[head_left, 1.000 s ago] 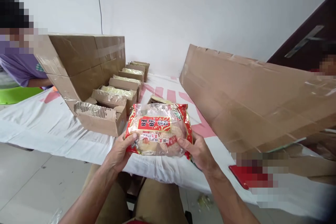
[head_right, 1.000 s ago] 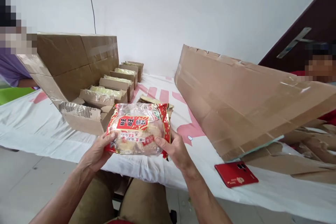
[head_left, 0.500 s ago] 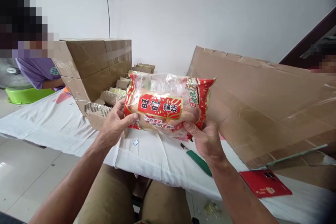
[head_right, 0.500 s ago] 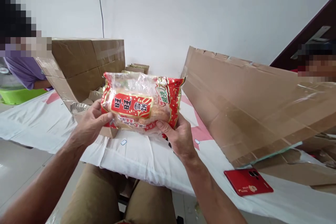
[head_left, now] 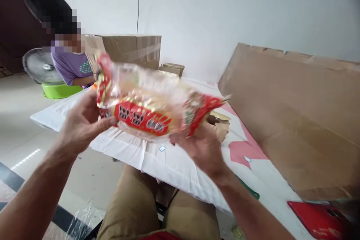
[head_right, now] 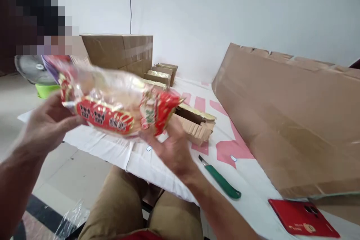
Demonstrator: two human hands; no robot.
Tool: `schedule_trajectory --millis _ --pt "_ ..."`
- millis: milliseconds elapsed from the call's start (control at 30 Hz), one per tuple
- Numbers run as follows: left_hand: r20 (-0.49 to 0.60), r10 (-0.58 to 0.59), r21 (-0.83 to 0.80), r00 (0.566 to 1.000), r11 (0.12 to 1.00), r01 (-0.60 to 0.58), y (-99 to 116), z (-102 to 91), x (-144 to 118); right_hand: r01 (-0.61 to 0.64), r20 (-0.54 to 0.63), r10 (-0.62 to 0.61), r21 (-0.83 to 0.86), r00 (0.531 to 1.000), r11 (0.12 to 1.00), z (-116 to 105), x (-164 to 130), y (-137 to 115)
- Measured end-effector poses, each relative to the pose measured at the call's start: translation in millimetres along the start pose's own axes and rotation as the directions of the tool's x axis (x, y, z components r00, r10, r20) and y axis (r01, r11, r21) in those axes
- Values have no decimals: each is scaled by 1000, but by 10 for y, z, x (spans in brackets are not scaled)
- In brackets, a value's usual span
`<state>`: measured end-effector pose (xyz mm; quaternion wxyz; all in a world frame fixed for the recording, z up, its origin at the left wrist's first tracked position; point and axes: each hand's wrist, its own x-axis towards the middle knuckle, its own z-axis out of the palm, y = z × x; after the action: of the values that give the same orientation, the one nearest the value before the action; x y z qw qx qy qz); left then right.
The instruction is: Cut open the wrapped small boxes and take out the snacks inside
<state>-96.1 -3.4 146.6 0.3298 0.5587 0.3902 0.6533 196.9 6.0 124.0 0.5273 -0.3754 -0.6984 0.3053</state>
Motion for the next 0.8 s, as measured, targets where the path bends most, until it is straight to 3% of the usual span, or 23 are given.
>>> schedule_trajectory --millis 100,167,267,400,500,633,733,800 --pt "8 -321 86 947 944 320 -597 -437 -336 82 59 -71 -208 996 975 525 -263 524" --pt "5 -451 78 892 890 449 -953 -659 -535 9 111 30 -334 993 943 854 -416 851" --pt "10 -523 56 852 851 521 -1311 -861 -657 -90 119 161 -453 980 887 1216 -521 1175" --pt "26 -501 97 865 862 497 -1577 -964 -451 -157 82 235 -530 969 833 1420 -416 1296" --pt "-32 -518 209 855 833 512 -1786 -994 -271 -195 80 282 -542 956 817 1314 -306 1333" --pt "-213 -520 386 827 733 560 -2026 -1047 -364 -244 64 324 -525 944 816 778 -326 1452" --pt "-297 -349 561 889 690 458 -2051 -1064 -616 -282 97 387 -531 917 800 391 -400 1554" --pt "-260 -197 655 945 683 323 -2004 -1018 -781 -283 138 418 -544 898 790 290 -409 1631"
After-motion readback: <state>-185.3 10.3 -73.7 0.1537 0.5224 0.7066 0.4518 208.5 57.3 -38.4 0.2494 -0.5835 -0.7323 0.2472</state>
